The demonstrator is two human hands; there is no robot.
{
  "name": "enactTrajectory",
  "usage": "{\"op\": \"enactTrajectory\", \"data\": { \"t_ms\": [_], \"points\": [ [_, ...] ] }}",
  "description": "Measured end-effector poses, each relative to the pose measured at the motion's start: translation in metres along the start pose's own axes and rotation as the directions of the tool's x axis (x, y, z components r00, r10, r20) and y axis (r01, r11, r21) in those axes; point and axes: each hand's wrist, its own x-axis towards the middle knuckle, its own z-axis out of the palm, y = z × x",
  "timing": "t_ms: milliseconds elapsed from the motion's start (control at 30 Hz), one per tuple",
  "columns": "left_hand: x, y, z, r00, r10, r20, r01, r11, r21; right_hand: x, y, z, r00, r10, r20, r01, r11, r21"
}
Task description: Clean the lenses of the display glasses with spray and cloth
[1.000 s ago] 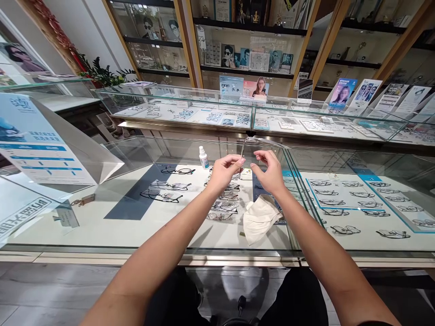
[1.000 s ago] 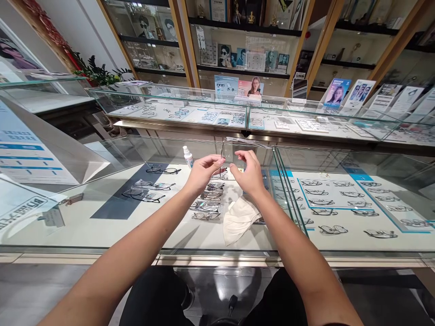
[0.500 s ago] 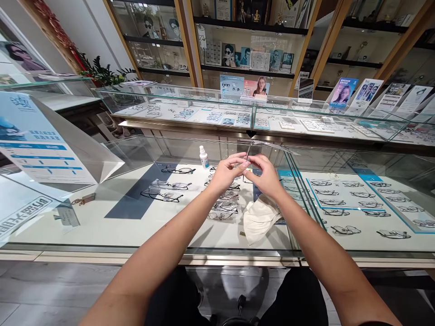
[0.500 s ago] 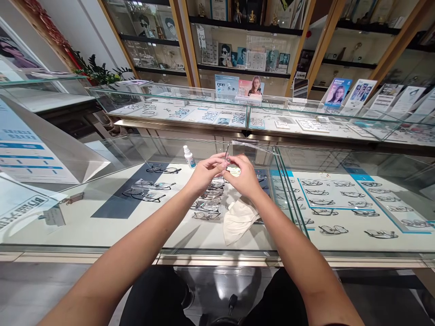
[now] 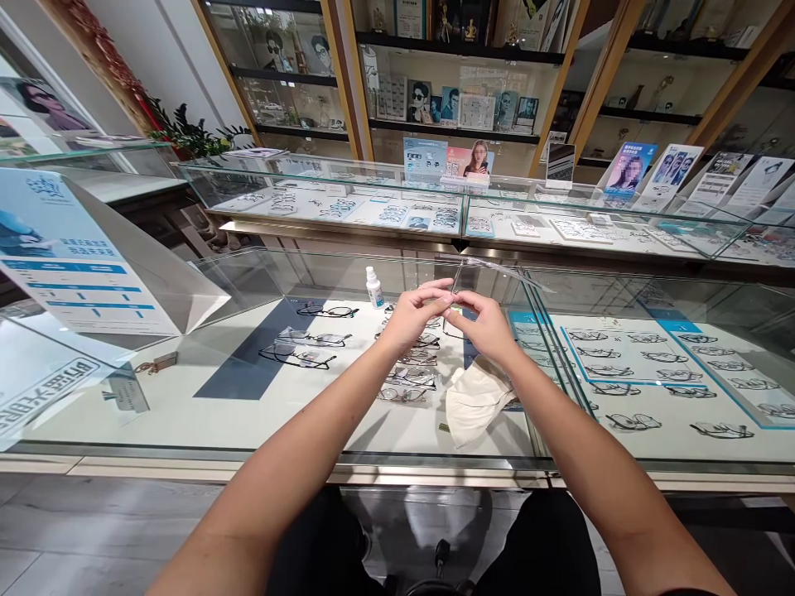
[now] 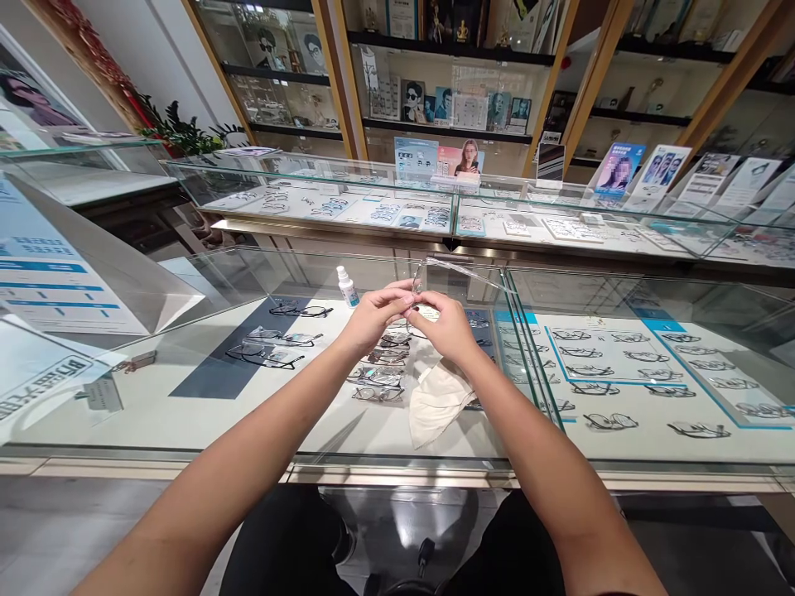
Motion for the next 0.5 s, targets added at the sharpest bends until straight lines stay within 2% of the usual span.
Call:
{"op": "enactTrajectory", "data": {
  "t_ms": [100,167,233,300,367,433,500],
  "points": [
    [0.001,0.004,-0.003,0.981,0.184,-0.065,-0.166,0.961,0.221,0.001,0.002,-0.002,0.999,-0.02,-0.051,0.016,0.996,-0.084],
    [0.003,0.008,-0.008,0.94,0.281,-0.192,-0.205,0.917,0.342,0.001,0.002,-0.003,0.996,-0.037,-0.077,0.028,0.992,-0.123],
    [0.006,0.011,-0.017,0.85,0.388,-0.356,-0.194,0.859,0.474,0.001,0.003,-0.005,0.995,-0.039,-0.093,0.026,0.99,-0.139],
    [0.01,0.011,-0.029,0.731,0.477,-0.487,-0.137,0.802,0.581,0.0,0.003,-0.006,0.994,-0.031,-0.106,0.014,0.988,-0.151],
    [0.017,0.008,-0.043,0.657,0.492,-0.572,-0.042,0.781,0.623,0.0,0.003,-0.007,0.993,-0.031,-0.111,0.012,0.986,-0.168],
    [0.024,0.002,-0.055,0.651,0.427,-0.627,0.08,0.783,0.617,0.0,0.003,-0.007,0.993,-0.045,-0.109,0.025,0.983,-0.181],
    [0.03,-0.007,-0.067,0.686,0.319,-0.653,0.195,0.785,0.589,0.0,0.003,-0.008,0.993,-0.059,-0.104,0.038,0.981,-0.19]
  ]
}}
